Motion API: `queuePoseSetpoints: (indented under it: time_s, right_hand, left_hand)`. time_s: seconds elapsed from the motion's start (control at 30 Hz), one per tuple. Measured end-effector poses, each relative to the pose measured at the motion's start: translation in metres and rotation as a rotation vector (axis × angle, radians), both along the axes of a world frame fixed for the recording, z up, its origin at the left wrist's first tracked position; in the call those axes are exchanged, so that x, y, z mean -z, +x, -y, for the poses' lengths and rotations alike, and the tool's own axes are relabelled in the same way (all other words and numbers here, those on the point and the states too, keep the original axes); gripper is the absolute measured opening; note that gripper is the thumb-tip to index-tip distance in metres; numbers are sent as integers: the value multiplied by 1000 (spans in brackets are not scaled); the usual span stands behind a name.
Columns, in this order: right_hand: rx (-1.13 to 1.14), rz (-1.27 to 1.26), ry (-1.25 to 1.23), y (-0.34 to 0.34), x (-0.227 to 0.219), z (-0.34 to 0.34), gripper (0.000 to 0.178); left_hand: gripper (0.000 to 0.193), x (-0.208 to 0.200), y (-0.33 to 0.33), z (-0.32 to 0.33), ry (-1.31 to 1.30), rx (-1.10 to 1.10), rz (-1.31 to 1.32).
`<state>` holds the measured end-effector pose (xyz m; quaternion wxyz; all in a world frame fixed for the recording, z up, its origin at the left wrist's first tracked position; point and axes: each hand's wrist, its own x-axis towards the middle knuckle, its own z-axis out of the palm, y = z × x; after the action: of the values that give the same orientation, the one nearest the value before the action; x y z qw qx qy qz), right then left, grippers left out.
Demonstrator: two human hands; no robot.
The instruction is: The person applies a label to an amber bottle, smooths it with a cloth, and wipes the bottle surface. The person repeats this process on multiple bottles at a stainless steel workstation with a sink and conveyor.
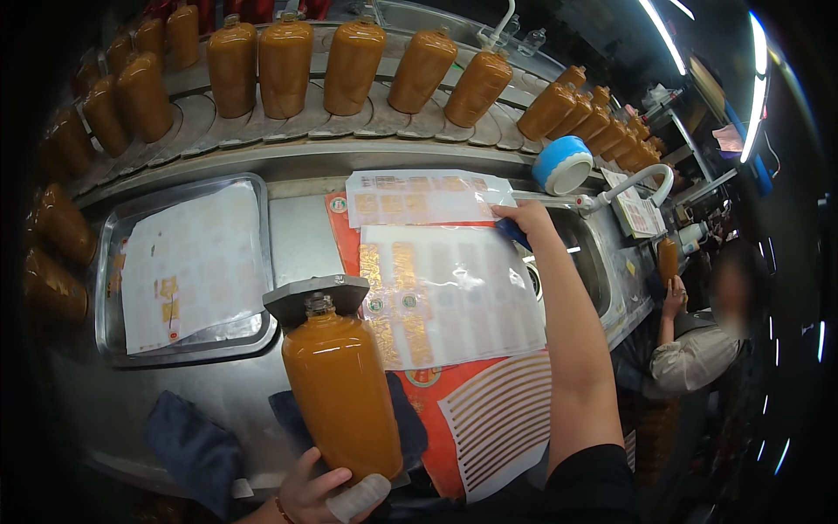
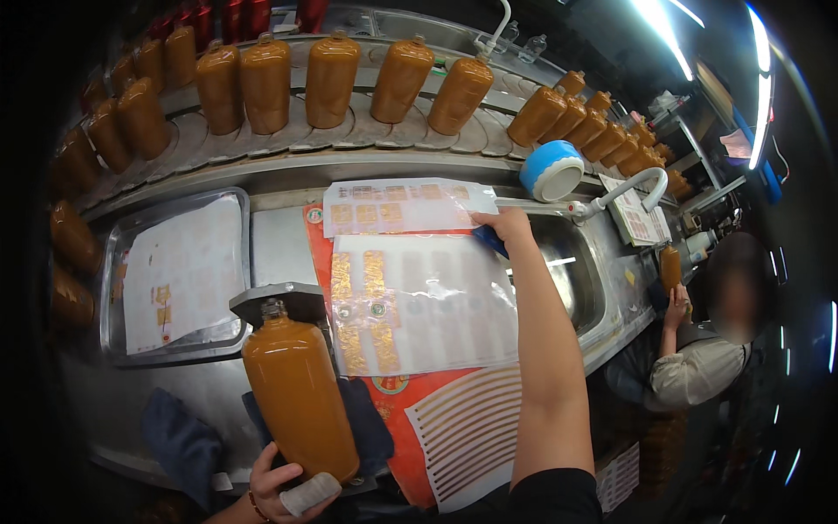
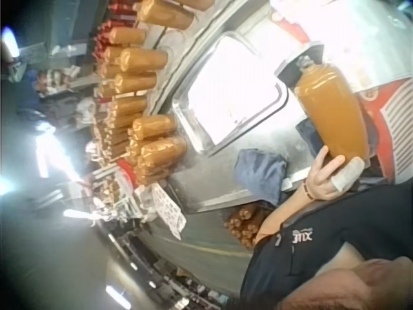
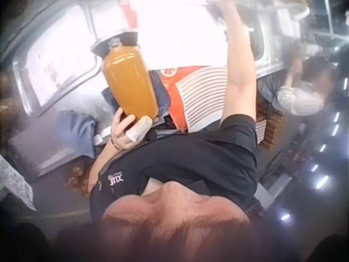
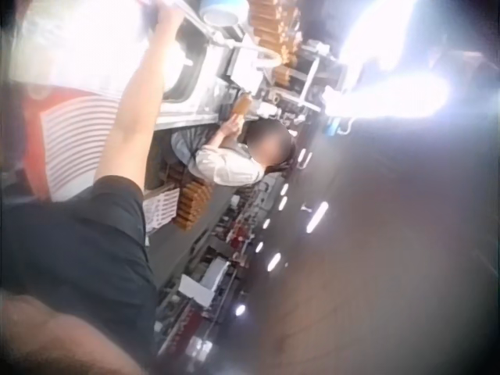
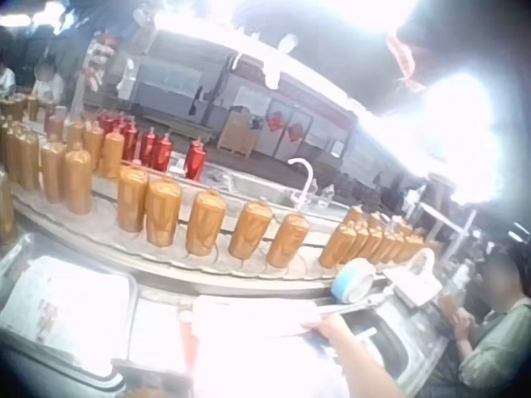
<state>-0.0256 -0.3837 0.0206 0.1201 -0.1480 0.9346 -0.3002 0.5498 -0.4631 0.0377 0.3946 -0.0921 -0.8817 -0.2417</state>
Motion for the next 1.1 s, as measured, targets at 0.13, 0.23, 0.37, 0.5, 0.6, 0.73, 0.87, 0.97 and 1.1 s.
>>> queuePoseSetpoints:
  time_s: [0.13,0.23,0.37,0.5,0.6,0.73,0.87,0.97,1.1]
  right_hand:
    - [10,18,-16,-7,2,-12,31]
    - [31,25,-202,-5,3,-23,23]
    - [152,-48,-151,-42,22,-89,16]
    - [279,-208,482,-40,36,-164,25]
    - [257,-376,470,-23,22,-192,24]
    - [-43,-473,334,14,-43,-158,23]
    - [-381,-432,104,105,-118,-89,20]
    - [-664,-193,-113,185,-154,-32,23]
    - [-1038,-13,-164,278,-204,6,29]
  left_hand:
    - [32,2,-1,1,-11,9,14]
    - [35,1,-1,-1,-36,-20,10]
    - [18,3,12,1,-52,-52,159]
    - [80,0,4,-3,287,-218,251]
    - [111,-17,-3,8,514,-159,325]
    - [100,-30,-13,19,983,-67,312]
    - [74,-39,-39,28,1241,3,269]
    - [73,-44,-49,31,1331,-19,259]
    - [71,-35,-53,37,1246,12,275]
